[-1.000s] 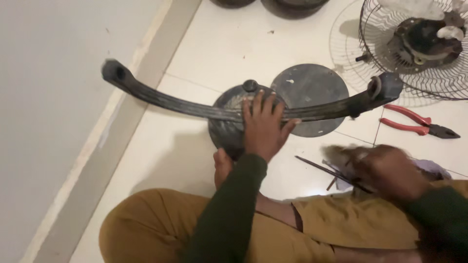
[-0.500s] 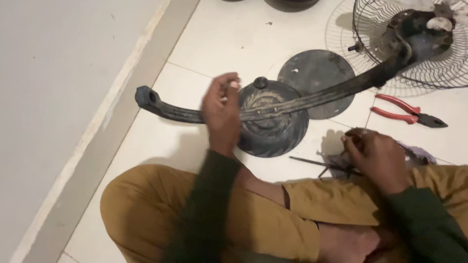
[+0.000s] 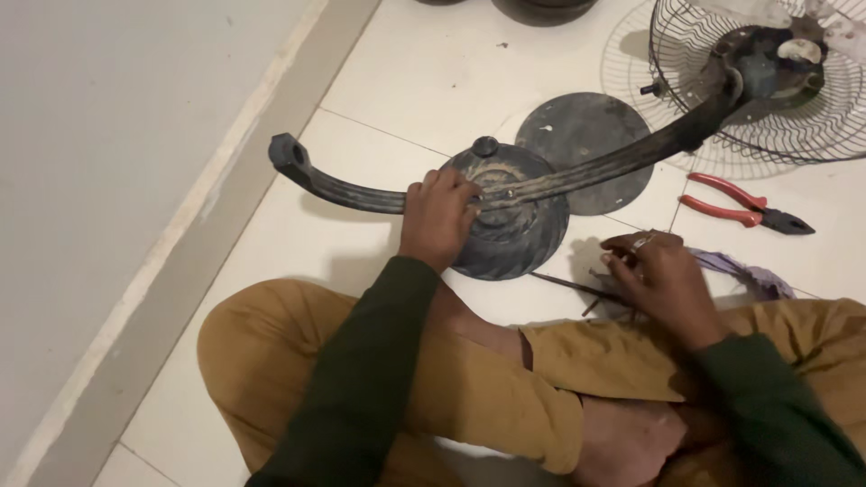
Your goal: The person sits on the floor and repairs an electric fan. They pry open the fan motor housing with a metal rod, separate the cover halves, mount the motor onto the fan stand base, and use pliers to work on the fan cage and motor assembly.
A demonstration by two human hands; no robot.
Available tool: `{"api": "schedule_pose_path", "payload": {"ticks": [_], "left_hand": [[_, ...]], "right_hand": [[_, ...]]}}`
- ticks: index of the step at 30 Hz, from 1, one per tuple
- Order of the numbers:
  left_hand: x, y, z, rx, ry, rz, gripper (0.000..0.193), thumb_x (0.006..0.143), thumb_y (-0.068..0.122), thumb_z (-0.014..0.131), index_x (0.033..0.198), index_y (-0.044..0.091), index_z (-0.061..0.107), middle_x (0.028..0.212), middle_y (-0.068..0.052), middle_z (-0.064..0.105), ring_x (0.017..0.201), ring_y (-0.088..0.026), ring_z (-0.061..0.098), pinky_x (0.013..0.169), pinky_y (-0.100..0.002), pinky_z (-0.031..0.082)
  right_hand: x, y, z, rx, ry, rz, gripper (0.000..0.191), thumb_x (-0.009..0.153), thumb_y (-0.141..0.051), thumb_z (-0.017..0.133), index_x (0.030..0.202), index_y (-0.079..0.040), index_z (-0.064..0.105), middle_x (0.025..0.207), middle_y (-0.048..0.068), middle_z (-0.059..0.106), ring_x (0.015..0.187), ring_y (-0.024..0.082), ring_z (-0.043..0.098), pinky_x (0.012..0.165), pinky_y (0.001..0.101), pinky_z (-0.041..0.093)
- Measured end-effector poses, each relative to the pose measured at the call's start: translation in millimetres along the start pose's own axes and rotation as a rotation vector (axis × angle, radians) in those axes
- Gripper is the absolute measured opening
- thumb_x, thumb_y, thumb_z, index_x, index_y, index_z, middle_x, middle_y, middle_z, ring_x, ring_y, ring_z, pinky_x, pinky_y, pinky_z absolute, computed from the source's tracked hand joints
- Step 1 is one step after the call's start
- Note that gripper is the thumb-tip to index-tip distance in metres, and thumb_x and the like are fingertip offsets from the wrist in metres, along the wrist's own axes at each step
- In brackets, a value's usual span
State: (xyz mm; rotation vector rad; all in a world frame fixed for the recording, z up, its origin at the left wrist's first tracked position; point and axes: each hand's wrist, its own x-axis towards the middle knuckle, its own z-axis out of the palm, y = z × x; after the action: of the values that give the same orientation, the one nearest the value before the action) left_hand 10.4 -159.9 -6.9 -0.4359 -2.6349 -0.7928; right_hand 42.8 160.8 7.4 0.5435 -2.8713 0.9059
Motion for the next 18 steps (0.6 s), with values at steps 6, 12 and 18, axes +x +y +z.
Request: {"api": "schedule_pose_path", "payload": {"ticks": [6,12,18], "left_hand": [[3,2,8,-0.061,0.048,-0.056,0.015,0.087,0.013,0.071,0.102,0.015,0.074,0.104,-0.003,0.065,0.109,-0.026,0.062,0.091,-0.047,0.041],[2,-1,13,-0.068,0.074,-0.075,0.008,0.086,0.015,0.073,0.094,0.016,0.074,0.101,-0.001,0.066,0.106,-0.025,0.063,0.09,-0.045,0.04],[1,3,21,0.024,0.114,0.002,0.012,0.09,0.014,0.07,0.099,0.01,0.064,0.104,-0.007,0.061,0.106,-0.028,0.059,0.087,-0.047,0.04]], "right_hand": [[3,-39,31,0.29,0.021,0.002,0.023,0.093,-0.015,0.068,0.111,-0.003,0.073,0.097,0.015,0.074,0.075,0.027,0.072,0.062,0.0374,0.057],[-3,-41,38,0.158,-0.028,-0.105,0.023,0.09,-0.011,0.069,0.111,-0.003,0.073,0.097,0.016,0.074,0.081,0.033,0.071,0.069,0.039,0.057],[-6,-39,38,0.165,-0.042,-0.116,0.021,0.091,-0.013,0.068,0.108,-0.003,0.073,0.096,0.017,0.074,0.081,0.033,0.072,0.07,0.0403,0.057]]}}
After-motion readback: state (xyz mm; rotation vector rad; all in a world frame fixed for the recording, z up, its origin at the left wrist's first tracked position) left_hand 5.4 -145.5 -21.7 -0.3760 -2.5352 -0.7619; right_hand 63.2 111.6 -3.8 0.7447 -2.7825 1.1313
